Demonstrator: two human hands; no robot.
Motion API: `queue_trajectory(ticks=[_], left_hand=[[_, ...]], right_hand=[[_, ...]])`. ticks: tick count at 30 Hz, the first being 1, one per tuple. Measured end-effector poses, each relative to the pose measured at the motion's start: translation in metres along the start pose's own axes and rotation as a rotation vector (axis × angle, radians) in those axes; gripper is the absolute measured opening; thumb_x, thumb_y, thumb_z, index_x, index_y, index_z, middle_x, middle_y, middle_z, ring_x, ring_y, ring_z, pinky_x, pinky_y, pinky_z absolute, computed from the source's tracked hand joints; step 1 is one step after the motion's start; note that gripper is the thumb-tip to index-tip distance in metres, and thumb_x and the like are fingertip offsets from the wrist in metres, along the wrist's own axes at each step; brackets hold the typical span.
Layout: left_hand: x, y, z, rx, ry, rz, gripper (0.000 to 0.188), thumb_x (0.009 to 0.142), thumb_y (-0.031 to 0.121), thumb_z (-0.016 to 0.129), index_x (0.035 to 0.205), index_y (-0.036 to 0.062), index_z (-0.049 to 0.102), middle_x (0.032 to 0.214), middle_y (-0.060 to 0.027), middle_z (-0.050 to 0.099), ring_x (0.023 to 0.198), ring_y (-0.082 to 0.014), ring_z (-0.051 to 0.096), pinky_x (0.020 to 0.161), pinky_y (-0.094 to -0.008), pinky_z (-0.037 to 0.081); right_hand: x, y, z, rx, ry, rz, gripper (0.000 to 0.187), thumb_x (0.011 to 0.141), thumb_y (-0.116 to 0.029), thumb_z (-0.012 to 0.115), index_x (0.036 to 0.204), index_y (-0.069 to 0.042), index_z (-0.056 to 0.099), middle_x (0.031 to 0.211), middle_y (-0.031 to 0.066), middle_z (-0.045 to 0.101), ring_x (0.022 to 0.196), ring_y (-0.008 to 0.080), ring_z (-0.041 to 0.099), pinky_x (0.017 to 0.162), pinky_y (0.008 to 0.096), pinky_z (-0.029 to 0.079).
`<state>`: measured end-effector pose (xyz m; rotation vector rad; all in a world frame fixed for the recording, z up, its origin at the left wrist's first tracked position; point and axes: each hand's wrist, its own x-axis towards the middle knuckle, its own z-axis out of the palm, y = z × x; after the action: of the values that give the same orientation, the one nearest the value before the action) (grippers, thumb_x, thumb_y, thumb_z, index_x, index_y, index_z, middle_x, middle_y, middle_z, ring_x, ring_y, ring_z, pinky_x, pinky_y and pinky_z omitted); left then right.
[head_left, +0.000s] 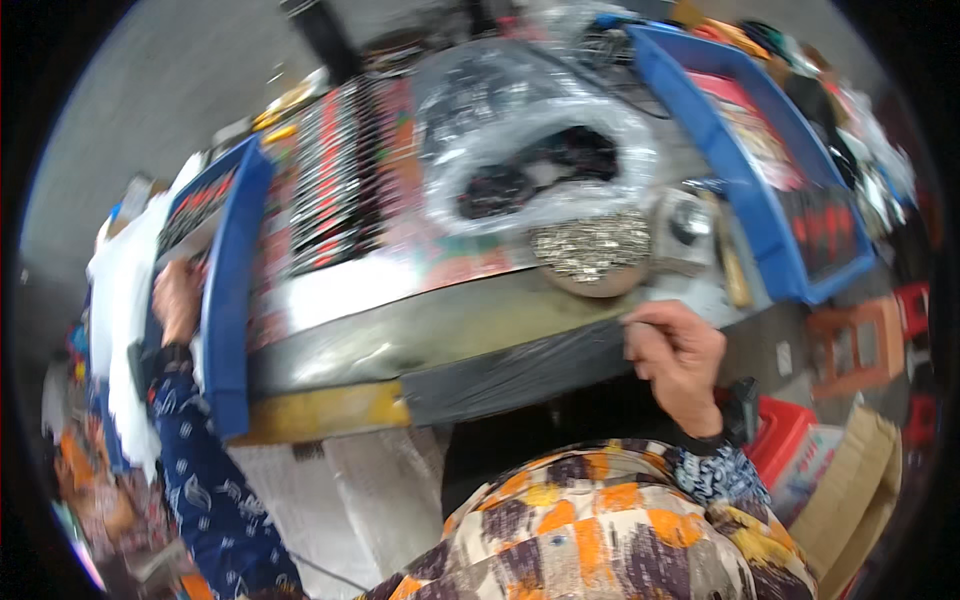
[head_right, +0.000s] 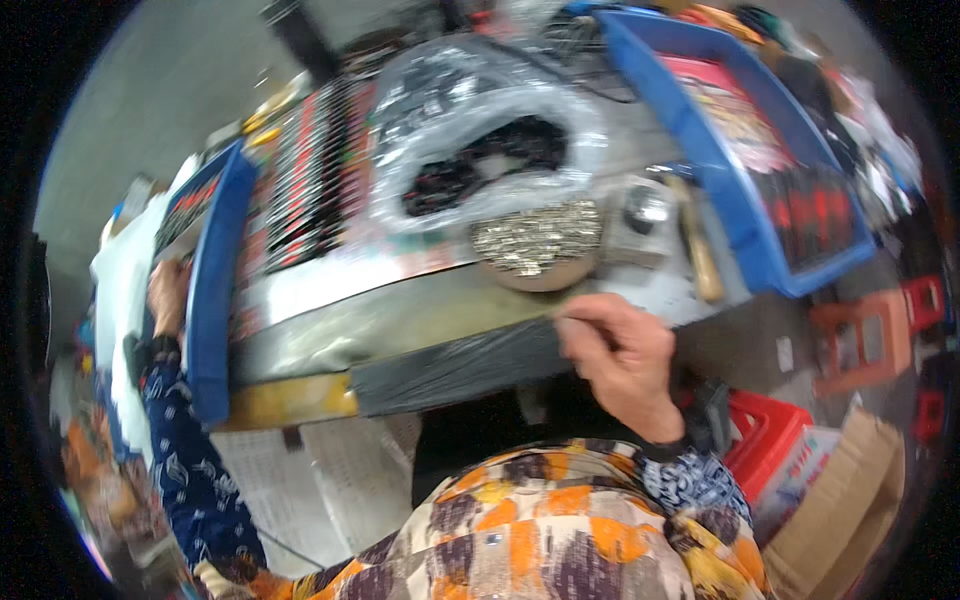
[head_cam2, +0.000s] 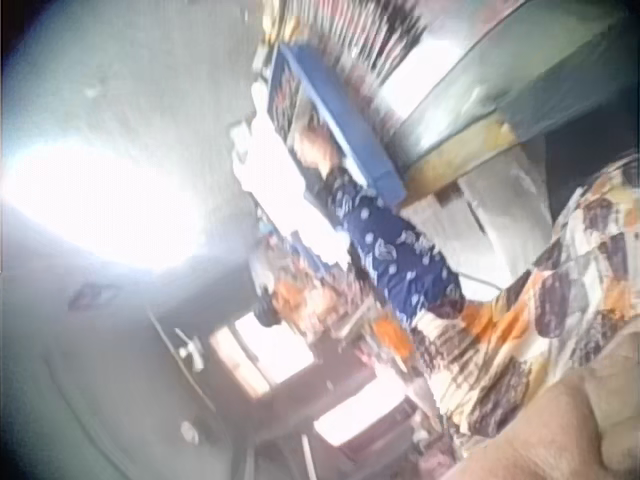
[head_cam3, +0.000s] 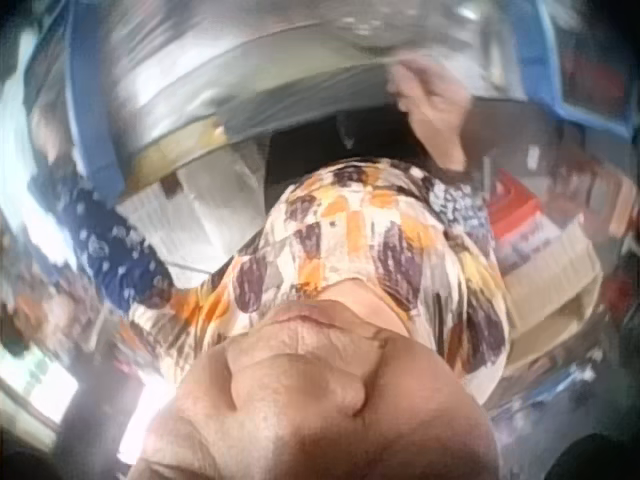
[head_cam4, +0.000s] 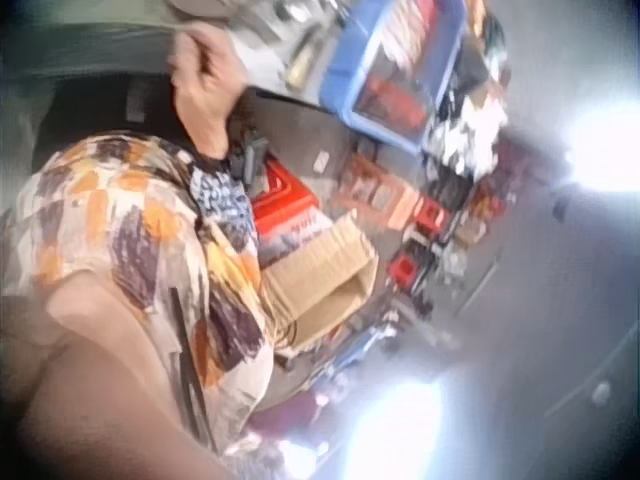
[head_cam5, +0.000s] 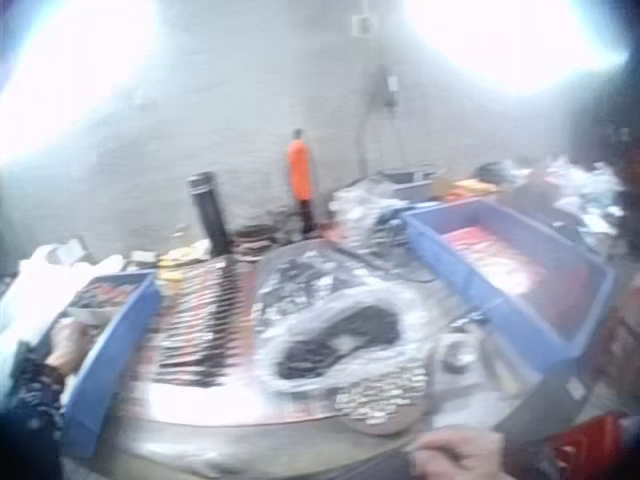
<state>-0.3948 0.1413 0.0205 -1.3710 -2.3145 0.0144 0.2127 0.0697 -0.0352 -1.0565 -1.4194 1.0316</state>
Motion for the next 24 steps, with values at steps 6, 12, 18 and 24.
queue_trajectory(ticks=[6,12,18,24], left_hand=[[0.010,-0.027,0.024,-0.087,0.214,0.221,0.015,0.093,0.022,0.054,0.093,0.0071,0.057,0.089,-0.0196,0.065,0.085,-0.0410,0.062,0.069,-0.0511,0.047],[0.004,-0.021,0.015,-0.162,0.259,0.124,0.016,0.094,0.021,0.054,0.099,0.0062,0.060,0.086,-0.0230,0.066,0.084,-0.0445,0.063,0.069,-0.0521,0.047],[-0.016,-0.006,-0.016,-0.357,0.232,0.097,0.020,0.093,0.021,0.057,0.105,0.0058,0.062,0.081,-0.0175,0.068,0.075,-0.0349,0.066,0.068,-0.0457,0.048],[-0.030,0.010,-0.040,-0.405,0.423,0.133,0.024,0.097,0.023,0.054,0.113,0.0064,0.062,0.094,-0.0174,0.069,0.080,-0.0280,0.068,0.071,-0.0386,0.050]], right_hand=[[0.007,-0.006,-0.006,-0.004,-0.107,-0.087,0.008,0.090,-0.001,0.064,0.097,0.003,0.066,0.072,0.0038,0.064,0.057,0.0053,0.057,0.049,0.0194,0.044],[0.019,-0.028,-0.042,-0.361,0.032,-0.317,0.011,0.087,-0.002,0.067,0.096,0.003,0.067,0.078,0.0049,0.066,0.066,0.0077,0.060,0.057,0.0221,0.047],[0.046,-0.047,-0.107,-0.652,0.286,-0.394,0.011,0.087,-0.005,0.064,0.093,0.004,0.066,0.076,0.0137,0.065,0.067,0.0172,0.062,0.060,0.0289,0.048],[0.080,-0.037,-0.168,-1.065,0.375,-0.393,0.017,0.088,-0.010,0.061,0.099,0.001,0.068,0.089,0.0195,0.068,0.079,0.0291,0.067,0.071,0.0352,0.049]])
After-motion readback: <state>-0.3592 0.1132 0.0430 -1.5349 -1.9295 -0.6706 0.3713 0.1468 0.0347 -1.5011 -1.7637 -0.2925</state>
